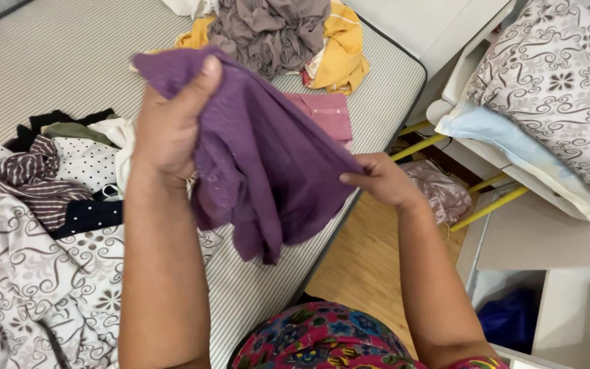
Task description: Folding various items of clothing on a bed.
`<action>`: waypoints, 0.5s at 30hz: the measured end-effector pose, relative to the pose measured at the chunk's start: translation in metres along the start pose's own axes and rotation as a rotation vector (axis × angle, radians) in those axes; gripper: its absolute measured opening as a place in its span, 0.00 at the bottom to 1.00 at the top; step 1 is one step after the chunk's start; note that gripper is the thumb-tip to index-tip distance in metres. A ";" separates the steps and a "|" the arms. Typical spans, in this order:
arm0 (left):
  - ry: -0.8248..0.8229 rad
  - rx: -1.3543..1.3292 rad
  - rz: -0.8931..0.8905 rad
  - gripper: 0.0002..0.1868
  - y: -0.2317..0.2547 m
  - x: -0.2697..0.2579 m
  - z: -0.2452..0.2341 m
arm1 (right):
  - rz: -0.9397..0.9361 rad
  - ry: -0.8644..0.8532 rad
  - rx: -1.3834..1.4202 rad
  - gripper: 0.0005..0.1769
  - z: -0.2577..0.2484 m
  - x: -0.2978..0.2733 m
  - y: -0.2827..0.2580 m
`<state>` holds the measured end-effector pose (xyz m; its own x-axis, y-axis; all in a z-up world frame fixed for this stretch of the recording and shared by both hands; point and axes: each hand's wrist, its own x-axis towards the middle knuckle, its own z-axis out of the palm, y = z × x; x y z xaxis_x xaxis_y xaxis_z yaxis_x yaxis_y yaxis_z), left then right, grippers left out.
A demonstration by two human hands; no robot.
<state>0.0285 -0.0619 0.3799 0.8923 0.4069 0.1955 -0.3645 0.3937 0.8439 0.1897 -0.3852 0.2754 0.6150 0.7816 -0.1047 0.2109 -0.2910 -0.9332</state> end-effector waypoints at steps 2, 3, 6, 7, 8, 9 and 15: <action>-0.040 -0.043 0.070 0.14 0.009 0.000 -0.003 | -0.060 0.083 -0.010 0.11 -0.011 0.004 0.015; -0.081 -0.088 0.137 0.13 0.014 -0.001 -0.006 | -0.114 0.168 -0.019 0.07 -0.016 0.006 0.023; -0.007 -0.020 0.129 0.13 0.011 0.002 -0.005 | -0.125 0.316 0.625 0.06 -0.012 0.005 0.009; -0.008 -0.019 0.131 0.13 0.008 0.002 -0.007 | -0.126 0.316 0.625 0.06 -0.014 0.007 0.022; 0.028 -0.055 0.091 0.14 0.004 0.002 -0.009 | -0.126 0.348 0.639 0.07 -0.015 0.006 0.037; 0.063 -0.090 0.052 0.14 0.000 0.003 -0.010 | -0.126 0.380 0.653 0.08 -0.017 0.005 0.051; 0.131 -0.011 -0.019 0.17 -0.024 -0.003 -0.035 | 0.160 0.051 -0.144 0.17 0.002 -0.010 0.056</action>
<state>0.0255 -0.0432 0.3414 0.8570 0.5030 0.1118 -0.3511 0.4113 0.8412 0.1934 -0.4080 0.2233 0.6863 0.6911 -0.2265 0.2113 -0.4875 -0.8472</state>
